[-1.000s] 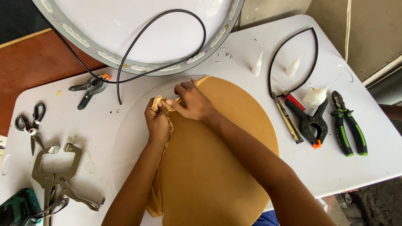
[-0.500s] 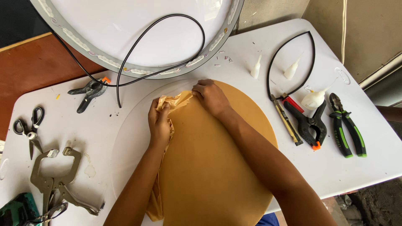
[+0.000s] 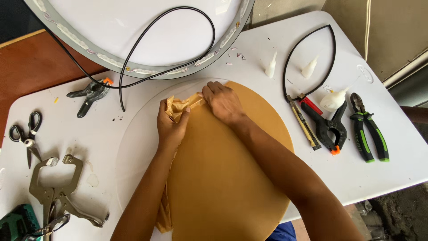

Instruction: The person assembles a circular light fixture by pressing LED strips into the rim and handling a black power cable. They then flip the fixture to reveal a cardboard backing, which they remove and crumple into a ball by hand.

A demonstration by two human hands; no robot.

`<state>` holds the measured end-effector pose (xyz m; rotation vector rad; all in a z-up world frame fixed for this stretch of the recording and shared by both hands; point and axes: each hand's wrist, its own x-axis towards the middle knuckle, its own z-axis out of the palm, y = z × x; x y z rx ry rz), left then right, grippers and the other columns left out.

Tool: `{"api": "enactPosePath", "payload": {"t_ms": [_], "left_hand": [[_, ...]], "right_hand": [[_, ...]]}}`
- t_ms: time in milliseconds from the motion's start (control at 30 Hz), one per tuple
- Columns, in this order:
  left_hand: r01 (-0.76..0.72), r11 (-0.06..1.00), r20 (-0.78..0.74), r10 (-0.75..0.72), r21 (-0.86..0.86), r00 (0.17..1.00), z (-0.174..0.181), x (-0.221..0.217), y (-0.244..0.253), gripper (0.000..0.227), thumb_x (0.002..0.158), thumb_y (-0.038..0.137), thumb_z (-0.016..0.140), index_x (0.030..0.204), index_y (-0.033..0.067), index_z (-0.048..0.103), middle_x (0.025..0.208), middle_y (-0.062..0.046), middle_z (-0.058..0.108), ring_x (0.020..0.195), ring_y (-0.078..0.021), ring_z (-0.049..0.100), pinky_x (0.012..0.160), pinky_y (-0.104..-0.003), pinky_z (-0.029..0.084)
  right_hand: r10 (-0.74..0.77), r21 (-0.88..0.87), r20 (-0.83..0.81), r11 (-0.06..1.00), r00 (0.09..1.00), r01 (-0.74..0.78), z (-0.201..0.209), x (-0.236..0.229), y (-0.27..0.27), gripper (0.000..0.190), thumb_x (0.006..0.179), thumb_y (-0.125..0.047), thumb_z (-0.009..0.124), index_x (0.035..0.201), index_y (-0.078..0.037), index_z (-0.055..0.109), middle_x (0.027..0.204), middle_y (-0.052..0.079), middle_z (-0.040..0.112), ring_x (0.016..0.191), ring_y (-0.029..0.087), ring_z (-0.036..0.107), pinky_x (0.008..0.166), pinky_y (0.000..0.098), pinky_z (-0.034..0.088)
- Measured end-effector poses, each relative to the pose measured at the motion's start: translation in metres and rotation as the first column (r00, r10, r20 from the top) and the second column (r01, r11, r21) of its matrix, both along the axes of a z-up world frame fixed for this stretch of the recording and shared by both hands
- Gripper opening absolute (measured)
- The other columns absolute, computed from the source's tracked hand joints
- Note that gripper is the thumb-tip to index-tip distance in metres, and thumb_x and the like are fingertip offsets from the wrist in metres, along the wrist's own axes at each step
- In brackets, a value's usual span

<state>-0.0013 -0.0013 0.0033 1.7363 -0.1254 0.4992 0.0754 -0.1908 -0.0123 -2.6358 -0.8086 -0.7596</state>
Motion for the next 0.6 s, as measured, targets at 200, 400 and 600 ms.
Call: {"api": "enactPosePath", "payload": {"t_ms": [200,400,600], "left_hand": [[0.001,0.973,-0.052,0.011,0.232,0.999,0.021,-0.004,-0.008,0.061,0.073,0.018,0.093,0.122,0.0084,0.057,0.111,-0.013,0.071,0.102,-0.0305,0.070,0.093,-0.041,0.052],[0.048,0.806,-0.011,-0.051,0.590,0.999,0.007,0.011,-0.004,0.067,0.065,0.015,0.094,0.124,0.0117,0.063,0.119,-0.007,0.072,0.116,-0.0321,0.067,0.104,-0.045,0.050],[0.148,0.742,0.049,-0.237,0.654,0.970,-0.008,0.022,0.001,0.019,0.082,0.010,0.082,0.098,0.0113,0.072,0.097,-0.010,0.074,0.102,-0.0403,0.071,0.090,-0.051,0.054]], "right_hand": [[0.130,0.071,0.073,0.988,0.989,-0.135,0.006,-0.009,0.006,0.016,0.103,-0.021,0.053,0.090,-0.011,0.055,0.081,0.008,0.055,0.071,0.029,0.065,0.064,0.0401,0.057],[0.340,-0.081,0.073,0.939,0.938,-0.334,0.016,-0.019,0.001,0.024,0.102,-0.028,0.049,0.089,-0.010,0.057,0.082,0.006,0.056,0.072,0.028,0.068,0.069,0.0355,0.058],[0.547,0.242,-0.089,0.823,0.832,-0.515,0.044,-0.012,-0.023,0.029,0.094,-0.030,0.059,0.077,-0.007,0.058,0.073,0.014,0.057,0.076,0.040,0.064,0.065,0.0493,0.053]]}}
